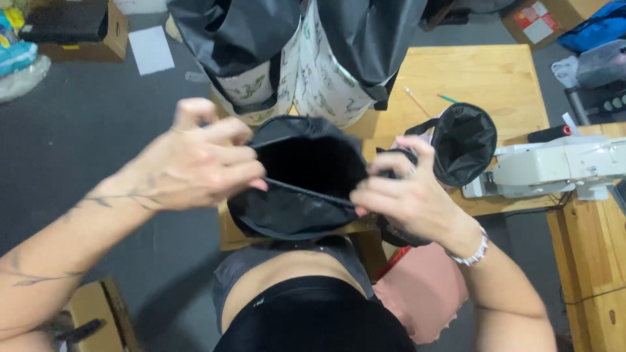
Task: The person is sewing the opening of a black drawstring bag by hand. They use a needle and thread to stitch the fabric, pulling the thread through repeatedly to close the top of the bag.
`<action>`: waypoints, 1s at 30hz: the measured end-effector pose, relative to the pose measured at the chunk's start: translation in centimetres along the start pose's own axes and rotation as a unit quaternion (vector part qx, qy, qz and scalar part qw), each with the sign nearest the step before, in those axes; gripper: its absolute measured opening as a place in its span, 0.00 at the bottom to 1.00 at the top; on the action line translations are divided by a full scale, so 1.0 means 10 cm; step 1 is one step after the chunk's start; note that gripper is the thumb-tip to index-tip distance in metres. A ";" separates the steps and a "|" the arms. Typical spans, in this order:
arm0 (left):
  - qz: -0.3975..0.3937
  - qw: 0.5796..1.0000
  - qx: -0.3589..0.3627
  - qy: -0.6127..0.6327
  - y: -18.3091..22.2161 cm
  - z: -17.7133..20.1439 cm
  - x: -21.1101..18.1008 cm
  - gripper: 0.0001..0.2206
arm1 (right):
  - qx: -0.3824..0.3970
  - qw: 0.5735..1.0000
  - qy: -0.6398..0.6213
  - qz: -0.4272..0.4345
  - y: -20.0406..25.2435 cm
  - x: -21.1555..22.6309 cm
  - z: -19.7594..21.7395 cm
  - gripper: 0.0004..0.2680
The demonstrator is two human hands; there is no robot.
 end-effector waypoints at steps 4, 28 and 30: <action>-0.016 1.000 -0.004 0.023 -0.10 -0.11 -0.33 0.16 | 0.020 0.998 0.041 -0.044 -0.22 0.09 -0.18 0.04; 0.060 0.991 -0.088 0.080 0.09 0.12 -0.13 0.19 | -0.067 0.998 -0.021 -0.002 -0.17 0.27 0.13 0.08; 0.055 0.996 -0.061 0.032 0.14 0.10 -0.06 0.16 | -0.059 0.998 -0.011 -0.022 -0.08 0.17 0.11 0.07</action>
Point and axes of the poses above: each hand's wrist, its own y-axis away from the middle knuckle, its own z-axis out of the back of the hand, x = y × z, the point moved 8 cm from there along -y, towards the middle knuckle, and after that the axes turned 2 degrees about -y, right-handed, at the moved point
